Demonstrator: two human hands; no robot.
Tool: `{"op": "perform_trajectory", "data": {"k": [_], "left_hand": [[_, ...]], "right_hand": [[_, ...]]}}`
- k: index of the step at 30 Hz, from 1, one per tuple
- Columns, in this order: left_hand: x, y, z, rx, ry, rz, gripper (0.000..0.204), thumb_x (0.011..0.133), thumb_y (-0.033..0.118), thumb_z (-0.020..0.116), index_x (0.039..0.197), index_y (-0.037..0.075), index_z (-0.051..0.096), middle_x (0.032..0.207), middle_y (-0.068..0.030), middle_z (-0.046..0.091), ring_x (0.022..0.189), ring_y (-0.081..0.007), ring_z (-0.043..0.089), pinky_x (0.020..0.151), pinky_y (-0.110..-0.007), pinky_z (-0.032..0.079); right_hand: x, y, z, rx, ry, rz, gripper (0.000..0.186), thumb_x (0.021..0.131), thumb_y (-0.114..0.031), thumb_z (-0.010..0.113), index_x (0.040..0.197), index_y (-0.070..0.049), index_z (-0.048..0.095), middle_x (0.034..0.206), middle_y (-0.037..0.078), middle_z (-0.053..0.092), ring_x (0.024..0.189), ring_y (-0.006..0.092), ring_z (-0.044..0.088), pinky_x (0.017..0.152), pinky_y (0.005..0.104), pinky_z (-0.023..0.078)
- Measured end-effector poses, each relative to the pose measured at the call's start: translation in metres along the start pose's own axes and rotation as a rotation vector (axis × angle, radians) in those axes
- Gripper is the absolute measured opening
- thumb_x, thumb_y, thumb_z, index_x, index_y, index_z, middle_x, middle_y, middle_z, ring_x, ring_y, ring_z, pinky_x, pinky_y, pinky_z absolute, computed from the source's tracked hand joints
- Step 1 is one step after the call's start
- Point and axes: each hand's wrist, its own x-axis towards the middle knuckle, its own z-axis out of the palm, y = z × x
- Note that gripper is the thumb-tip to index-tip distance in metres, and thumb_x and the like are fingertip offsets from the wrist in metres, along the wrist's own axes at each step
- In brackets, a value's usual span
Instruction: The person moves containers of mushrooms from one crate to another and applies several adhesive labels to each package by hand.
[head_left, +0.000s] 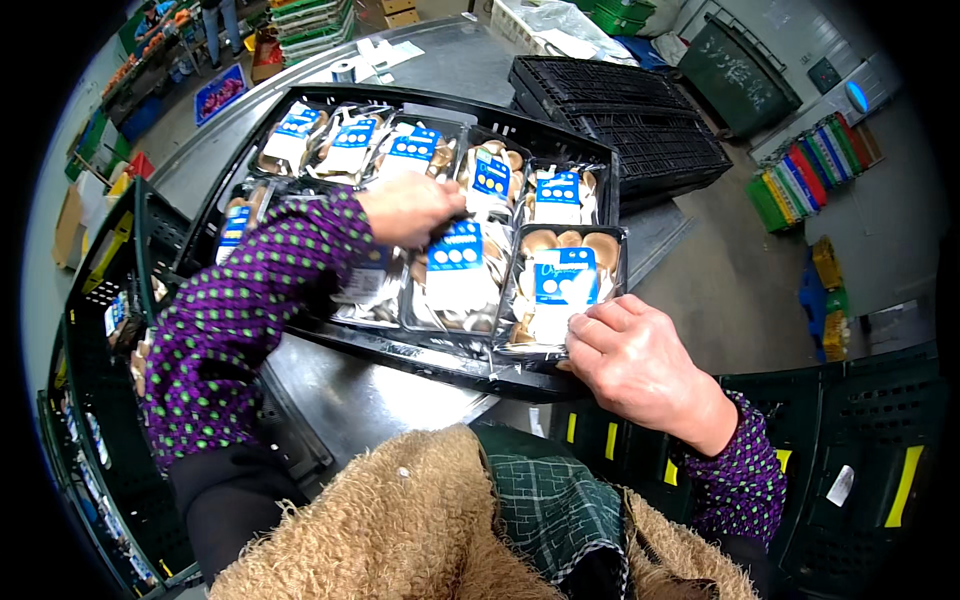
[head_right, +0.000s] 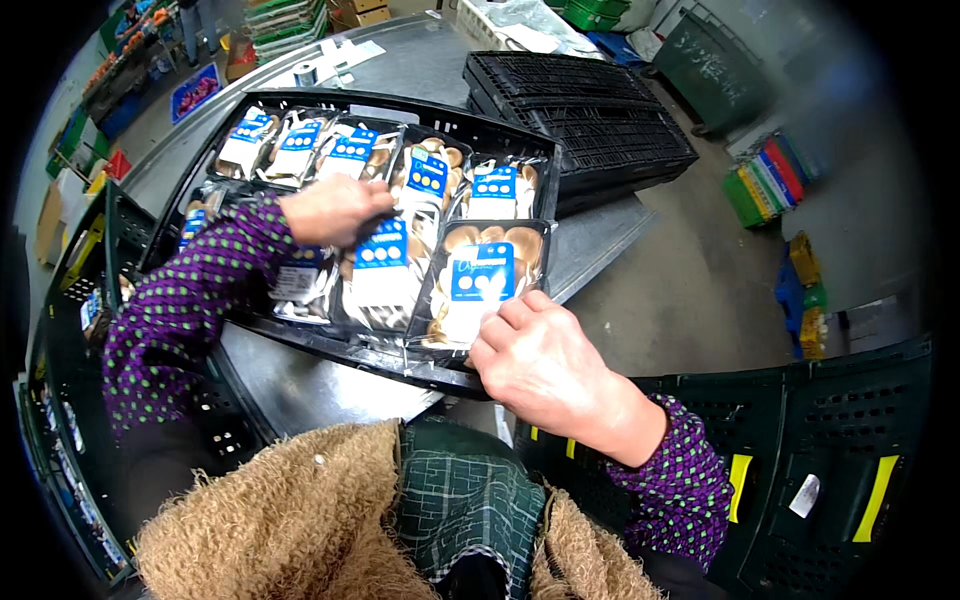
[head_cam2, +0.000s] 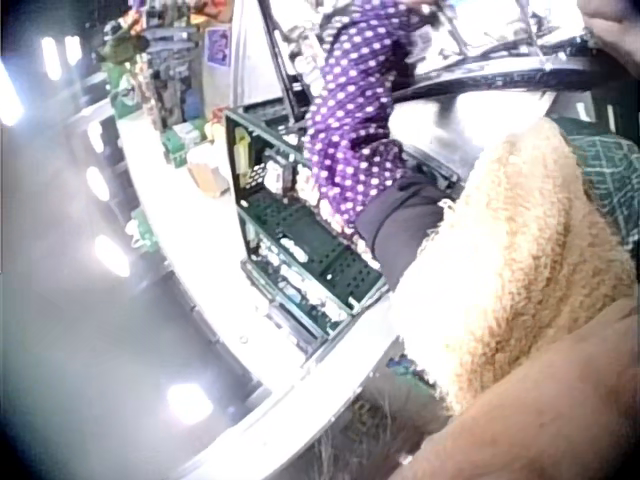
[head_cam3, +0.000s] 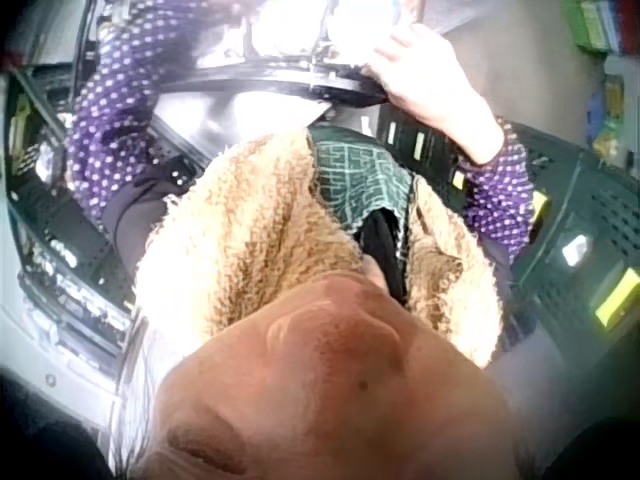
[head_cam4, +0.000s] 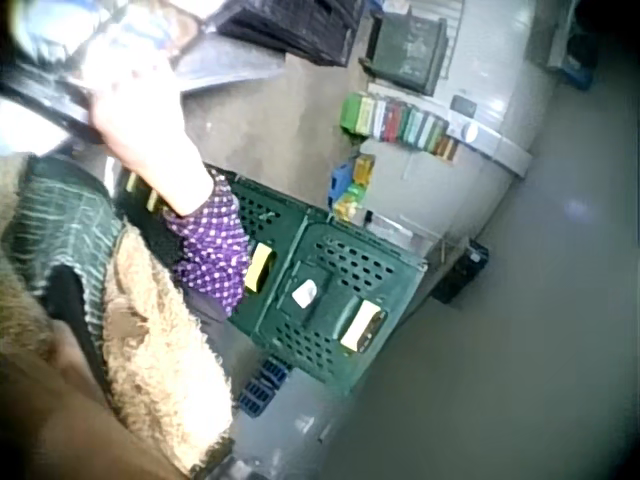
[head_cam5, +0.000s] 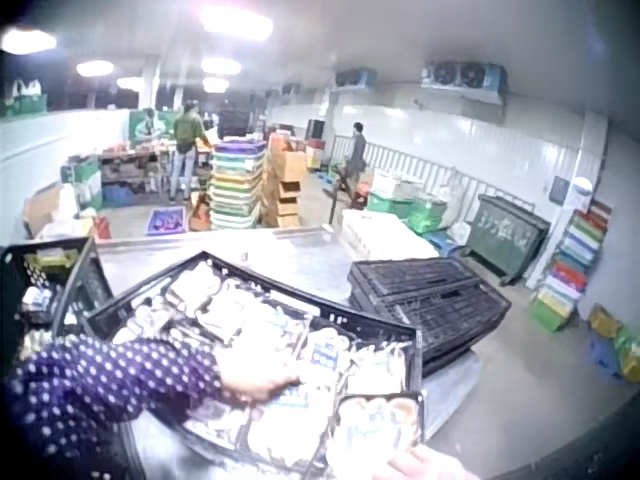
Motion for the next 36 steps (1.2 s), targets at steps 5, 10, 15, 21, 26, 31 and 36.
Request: {"op": "perform_trajectory", "data": {"k": [5, 10, 15, 21, 26, 31, 36], "left_hand": [[0.011, -0.005, 0.003, 0.138, -0.052, 0.16, 0.03, 0.068, 0.007, 0.066, 0.096, 0.001, 0.062, 0.092, -0.0128, 0.062, 0.078, -0.0335, 0.066, 0.065, -0.043, 0.052], [0.011, -0.011, -0.008, 0.177, -0.053, 0.035, 0.03, 0.07, 0.015, 0.069, 0.097, 0.004, 0.064, 0.095, -0.0104, 0.062, 0.091, -0.0305, 0.065, 0.069, -0.041, 0.052], [0.063, -0.065, 0.035, 0.16, 0.379, -0.276, 0.073, 0.091, 0.057, 0.048, 0.136, 0.001, 0.048, 0.142, -0.0207, 0.045, 0.135, -0.034, 0.038, 0.109, -0.044, 0.029], [0.069, -0.086, 0.067, 0.048, 0.191, -0.521, 0.086, 0.088, 0.066, 0.043, 0.144, 0.001, 0.04, 0.152, -0.0189, 0.037, 0.141, -0.0332, 0.032, 0.115, -0.048, 0.021], [0.06, -0.076, 0.077, 0.159, 0.279, -0.309, 0.057, 0.096, 0.037, 0.042, 0.142, 0.004, 0.044, 0.149, -0.0175, 0.042, 0.138, -0.031, 0.038, 0.113, -0.047, 0.028], [0.071, -0.073, 0.073, 0.089, 0.293, -0.319, 0.052, 0.096, 0.033, 0.043, 0.139, 0.004, 0.046, 0.148, -0.0167, 0.043, 0.138, -0.0319, 0.037, 0.112, -0.045, 0.03], [-0.004, -0.118, -0.008, 0.177, 0.579, -0.087, 0.025, 0.087, 0.021, 0.059, 0.107, 0.012, 0.07, 0.134, -0.0111, 0.056, 0.126, -0.0336, 0.05, 0.101, -0.048, 0.041]], "right_hand": [[0.014, 0.006, 0.064, 0.258, -0.088, 0.046, 0.022, 0.079, -0.017, 0.07, 0.066, -0.005, 0.057, 0.072, 0.007, 0.06, 0.071, 0.0252, 0.062, 0.062, 0.0373, 0.051], [-0.002, 0.018, 0.017, 0.486, -0.198, 0.238, 0.03, 0.088, -0.031, 0.067, 0.079, -0.002, 0.068, 0.082, 0.011, 0.066, 0.08, 0.03, 0.066, 0.07, 0.0404, 0.053], [0.052, 0.076, 0.048, -0.126, -0.039, 0.456, 0.081, 0.089, -0.057, 0.057, 0.14, 0.004, 0.041, 0.144, 0.036, 0.035, 0.133, 0.047, 0.036, 0.111, 0.0491, 0.031], [0.05, 0.092, 0.123, 0.079, -0.297, 0.522, 0.094, 0.091, -0.069, 0.04, 0.142, 0.01, 0.037, 0.141, 0.044, 0.031, 0.137, 0.0553, 0.026, 0.115, 0.0545, 0.018], [0.051, 0.08, 0.117, -0.026, -0.33, 0.517, 0.089, 0.094, -0.066, 0.036, 0.14, 0.01, 0.039, 0.139, 0.045, 0.033, 0.136, 0.0551, 0.027, 0.114, 0.0558, 0.02], [0.036, 0.018, 0.096, -0.089, -0.185, 0.316, 0.081, 0.09, -0.062, 0.049, 0.142, -0.001, 0.043, 0.144, 0.032, 0.04, 0.135, 0.0494, 0.034, 0.109, 0.0616, 0.026], [0.038, 0.007, 0.11, -0.024, -0.247, 0.272, 0.081, 0.092, -0.064, 0.044, 0.148, -0.006, 0.036, 0.148, 0.03, 0.035, 0.139, 0.0493, 0.03, 0.11, 0.0656, 0.021]]}}
